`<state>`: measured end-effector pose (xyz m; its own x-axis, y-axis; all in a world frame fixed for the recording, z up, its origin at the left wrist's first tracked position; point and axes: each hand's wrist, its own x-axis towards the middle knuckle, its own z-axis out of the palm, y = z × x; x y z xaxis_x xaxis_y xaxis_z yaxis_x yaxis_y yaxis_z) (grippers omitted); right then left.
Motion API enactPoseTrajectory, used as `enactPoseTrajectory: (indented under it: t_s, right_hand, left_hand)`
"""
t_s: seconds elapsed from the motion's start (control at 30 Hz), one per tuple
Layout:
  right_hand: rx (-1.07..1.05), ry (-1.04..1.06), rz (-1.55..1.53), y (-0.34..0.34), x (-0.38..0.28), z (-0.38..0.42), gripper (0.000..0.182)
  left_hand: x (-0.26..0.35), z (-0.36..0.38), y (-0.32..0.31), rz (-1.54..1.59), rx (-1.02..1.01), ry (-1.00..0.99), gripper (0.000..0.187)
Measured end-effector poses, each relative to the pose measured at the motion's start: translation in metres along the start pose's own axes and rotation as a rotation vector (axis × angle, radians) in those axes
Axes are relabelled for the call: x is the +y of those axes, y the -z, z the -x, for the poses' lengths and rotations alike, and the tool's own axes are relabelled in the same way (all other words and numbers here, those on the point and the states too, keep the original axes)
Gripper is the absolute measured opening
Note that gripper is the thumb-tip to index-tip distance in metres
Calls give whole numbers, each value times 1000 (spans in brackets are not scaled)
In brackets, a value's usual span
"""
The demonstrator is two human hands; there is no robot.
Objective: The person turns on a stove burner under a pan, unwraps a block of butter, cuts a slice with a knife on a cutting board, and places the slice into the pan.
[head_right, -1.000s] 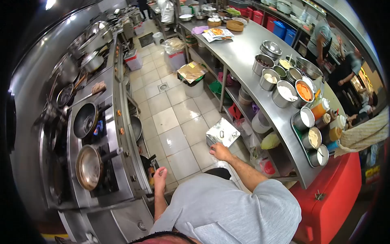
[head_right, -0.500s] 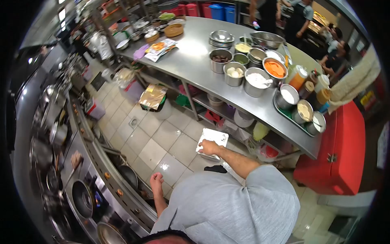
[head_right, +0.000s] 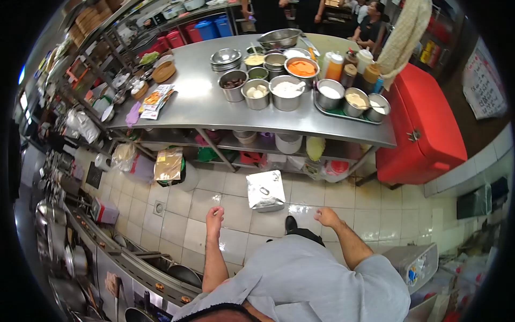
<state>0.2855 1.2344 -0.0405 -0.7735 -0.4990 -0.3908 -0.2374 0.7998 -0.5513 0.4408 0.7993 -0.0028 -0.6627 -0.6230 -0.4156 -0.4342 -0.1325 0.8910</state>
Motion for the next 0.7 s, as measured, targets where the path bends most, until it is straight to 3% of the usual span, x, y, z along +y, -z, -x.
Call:
enactPoseTrajectory:
  t_s: [0.1,0.17,0.27,0.47,0.53,0.67,0.7]
  right_hand:
    - [-15,-116,-20,-16,24,44,39]
    - [47,-265,-221,-15,23,69,39]
    - [123,-283,-282,-1,27,89,39]
    - [260,-249,-388,23,101,117,36]
    - [411,-198,-392,36,139,138,32]
    - [427,-275,-453,86,194,200,28]
    - [563,-245,-594,104,201,219,26]
  left_hand:
    - [2,-5,-27,-51,-104,-46,24]
    - [8,4,-56,-81,-178,-66,24]
    - [21,25,-108,-21,-273,-132,23]
    - [43,80,-211,-138,-461,-200,25]
    - [48,103,-259,-146,-541,-208,25]
    - [44,151,-369,-168,-627,-244,22]
    - [42,165,-398,-201,-731,-299,21]
